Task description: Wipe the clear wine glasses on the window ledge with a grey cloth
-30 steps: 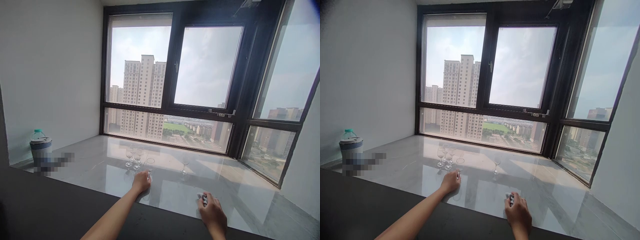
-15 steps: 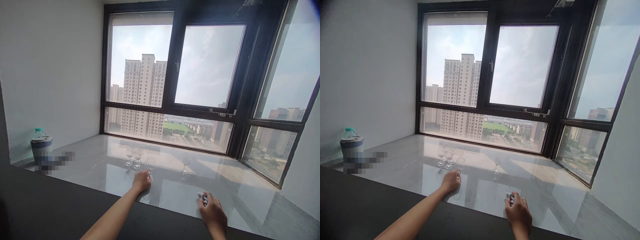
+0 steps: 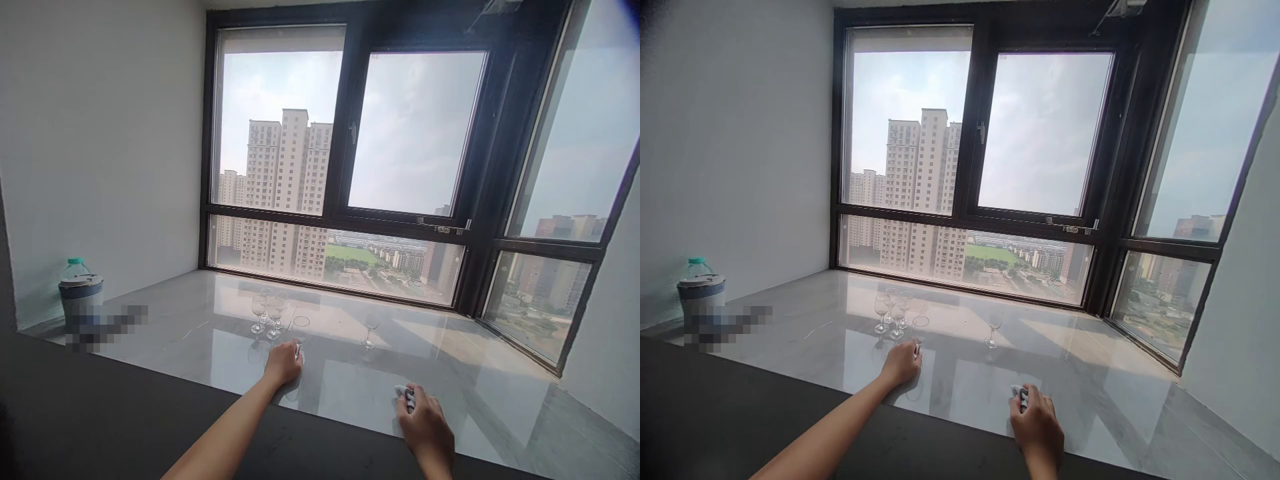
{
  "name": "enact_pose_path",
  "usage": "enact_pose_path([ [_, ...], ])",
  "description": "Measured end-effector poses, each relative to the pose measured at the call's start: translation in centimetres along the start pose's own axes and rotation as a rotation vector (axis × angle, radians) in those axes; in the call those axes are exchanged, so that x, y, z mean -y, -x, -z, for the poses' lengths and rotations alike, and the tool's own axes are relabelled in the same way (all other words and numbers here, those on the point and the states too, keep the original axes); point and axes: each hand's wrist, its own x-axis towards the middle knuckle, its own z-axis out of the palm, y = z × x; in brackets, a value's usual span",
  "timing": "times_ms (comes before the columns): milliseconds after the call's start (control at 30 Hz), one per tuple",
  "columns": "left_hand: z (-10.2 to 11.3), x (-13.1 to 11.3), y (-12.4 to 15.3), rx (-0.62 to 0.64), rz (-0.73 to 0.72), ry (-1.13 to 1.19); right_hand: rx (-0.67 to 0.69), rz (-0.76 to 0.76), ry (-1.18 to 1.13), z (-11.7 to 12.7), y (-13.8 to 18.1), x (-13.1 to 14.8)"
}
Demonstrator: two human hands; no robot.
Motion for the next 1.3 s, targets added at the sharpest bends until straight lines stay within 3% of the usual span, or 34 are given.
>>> enact_pose_path([
  [567,-0.6,0.5,-0.4,0.000,-0.023,-0.014,0.041,-0.012,-0.008,-0.2,-0.1,-0.1],
  [1300,-0.7,0.5,-0.4,-0.025,-0.032,-0.008,-0.039,0.040,0.013,-1.2,-0.2,-0.7],
])
